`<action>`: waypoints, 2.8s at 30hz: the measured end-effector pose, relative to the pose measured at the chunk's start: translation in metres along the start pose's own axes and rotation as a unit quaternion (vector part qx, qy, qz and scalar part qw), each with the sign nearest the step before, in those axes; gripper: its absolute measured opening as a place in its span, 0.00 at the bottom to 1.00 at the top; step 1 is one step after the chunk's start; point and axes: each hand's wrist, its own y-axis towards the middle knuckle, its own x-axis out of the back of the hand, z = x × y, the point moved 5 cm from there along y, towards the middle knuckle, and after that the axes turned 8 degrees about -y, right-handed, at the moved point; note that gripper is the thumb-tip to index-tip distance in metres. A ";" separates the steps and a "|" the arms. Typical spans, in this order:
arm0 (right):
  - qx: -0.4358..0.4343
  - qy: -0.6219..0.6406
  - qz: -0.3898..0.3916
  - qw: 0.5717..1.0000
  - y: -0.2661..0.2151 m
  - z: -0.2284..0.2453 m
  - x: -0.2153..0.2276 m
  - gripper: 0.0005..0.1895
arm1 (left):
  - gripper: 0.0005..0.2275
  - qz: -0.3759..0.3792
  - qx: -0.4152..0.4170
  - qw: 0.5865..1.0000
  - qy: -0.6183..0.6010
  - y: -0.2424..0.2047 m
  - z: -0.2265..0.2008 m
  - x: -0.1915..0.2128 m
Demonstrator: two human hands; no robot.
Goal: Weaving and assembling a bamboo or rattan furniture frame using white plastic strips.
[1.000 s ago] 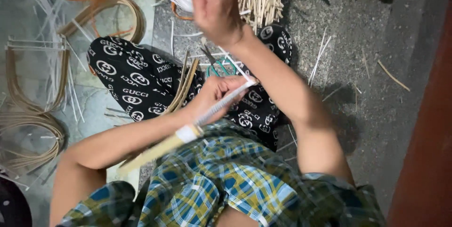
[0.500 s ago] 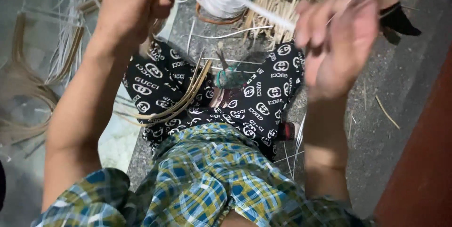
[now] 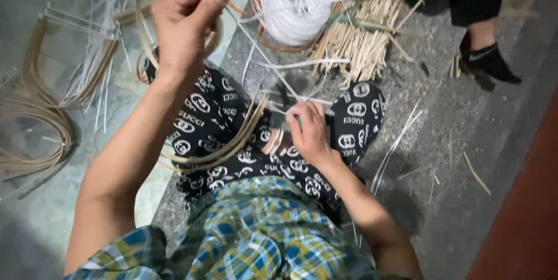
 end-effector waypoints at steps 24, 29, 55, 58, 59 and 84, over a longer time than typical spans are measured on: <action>-0.407 0.333 0.069 0.847 -0.085 -0.086 -0.083 0.17 | 0.12 -0.007 -0.163 0.980 0.113 -0.080 0.018 -0.003; -0.268 0.385 0.123 0.874 -0.032 0.032 -0.038 0.26 | 0.12 0.030 -0.271 0.942 0.197 -0.103 0.004 -0.018; -0.302 0.430 0.144 0.838 -0.011 0.000 -0.069 0.28 | 0.17 0.014 -0.355 0.884 0.303 -0.113 0.023 -0.012; -0.321 0.469 0.127 0.813 -0.018 -0.011 -0.078 0.26 | 0.15 -0.023 -0.372 0.865 0.336 -0.108 0.022 0.010; -0.327 0.479 0.113 0.806 -0.018 -0.016 -0.079 0.25 | 0.14 -0.040 -0.385 0.852 0.354 -0.106 0.022 0.019; -0.304 -0.158 0.216 0.914 -0.072 -0.147 -0.095 0.25 | 0.14 0.203 -0.073 0.706 0.675 -0.095 0.205 0.031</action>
